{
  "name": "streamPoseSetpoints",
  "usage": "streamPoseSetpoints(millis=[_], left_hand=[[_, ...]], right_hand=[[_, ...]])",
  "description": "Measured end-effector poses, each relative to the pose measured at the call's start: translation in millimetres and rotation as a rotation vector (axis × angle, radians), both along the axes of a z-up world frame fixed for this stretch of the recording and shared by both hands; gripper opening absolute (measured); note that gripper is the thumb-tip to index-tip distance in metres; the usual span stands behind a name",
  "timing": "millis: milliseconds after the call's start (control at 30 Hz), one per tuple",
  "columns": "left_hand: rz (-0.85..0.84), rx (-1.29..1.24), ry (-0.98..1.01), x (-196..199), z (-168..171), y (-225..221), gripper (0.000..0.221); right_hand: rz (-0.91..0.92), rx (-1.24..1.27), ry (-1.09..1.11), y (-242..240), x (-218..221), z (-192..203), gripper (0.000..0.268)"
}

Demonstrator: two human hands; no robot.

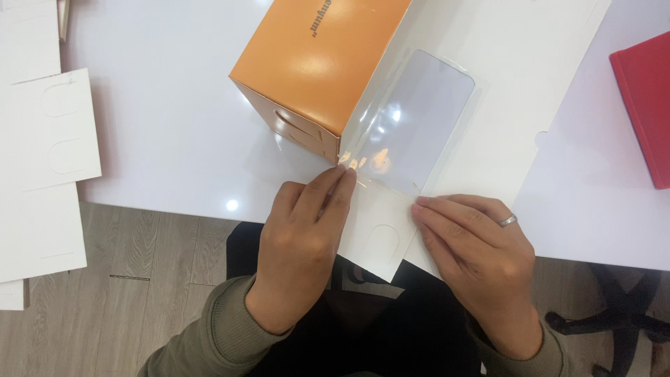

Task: The person assembles cardboard boxes by folding and taping the flaps, and writes notes on a notepad with a pen.

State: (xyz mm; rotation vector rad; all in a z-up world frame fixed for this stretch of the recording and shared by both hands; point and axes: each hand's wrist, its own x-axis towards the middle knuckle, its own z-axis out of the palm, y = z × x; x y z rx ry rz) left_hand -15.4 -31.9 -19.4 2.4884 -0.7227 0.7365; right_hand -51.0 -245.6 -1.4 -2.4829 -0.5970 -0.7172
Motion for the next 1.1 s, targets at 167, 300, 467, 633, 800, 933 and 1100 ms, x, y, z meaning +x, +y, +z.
streamPoseSetpoints(millis=[167, 300, 467, 633, 800, 933, 1100], left_hand=[[-0.019, 0.062, 0.000, -0.2, 0.5, -0.8, 0.035], [0.000, 0.090, -0.021, 1.2, -0.9, -2.3, 0.030], [0.032, 0.124, -0.080, 1.4, -2.2, -4.3, 0.030], [0.051, 0.153, -0.104, 1.1, -3.0, -5.1, 0.032], [0.091, 0.211, -0.150, 0.4, -3.3, -7.3, 0.033], [0.155, 0.277, -0.174, -2.2, -5.4, -9.7, 0.034], [0.189, 0.323, -0.170, -5.6, -7.4, -13.5, 0.041]], right_hand=[[0.007, -0.011, -0.012, 0.7, -0.3, 1.0, 0.009], [-0.016, -0.026, 0.018, -0.8, -2.1, -2.2, 0.010], [-0.019, -0.060, -0.024, 0.6, -1.8, -0.5, 0.008], [-0.027, -0.069, -0.014, 0.7, -2.9, -0.5, 0.008], [-0.025, -0.079, -0.039, 1.9, -3.4, -1.3, 0.008], [-0.034, -0.088, -0.059, 3.5, -5.1, -3.9, 0.007], [-0.028, -0.089, -0.061, 3.4, -7.9, -7.8, 0.009]])
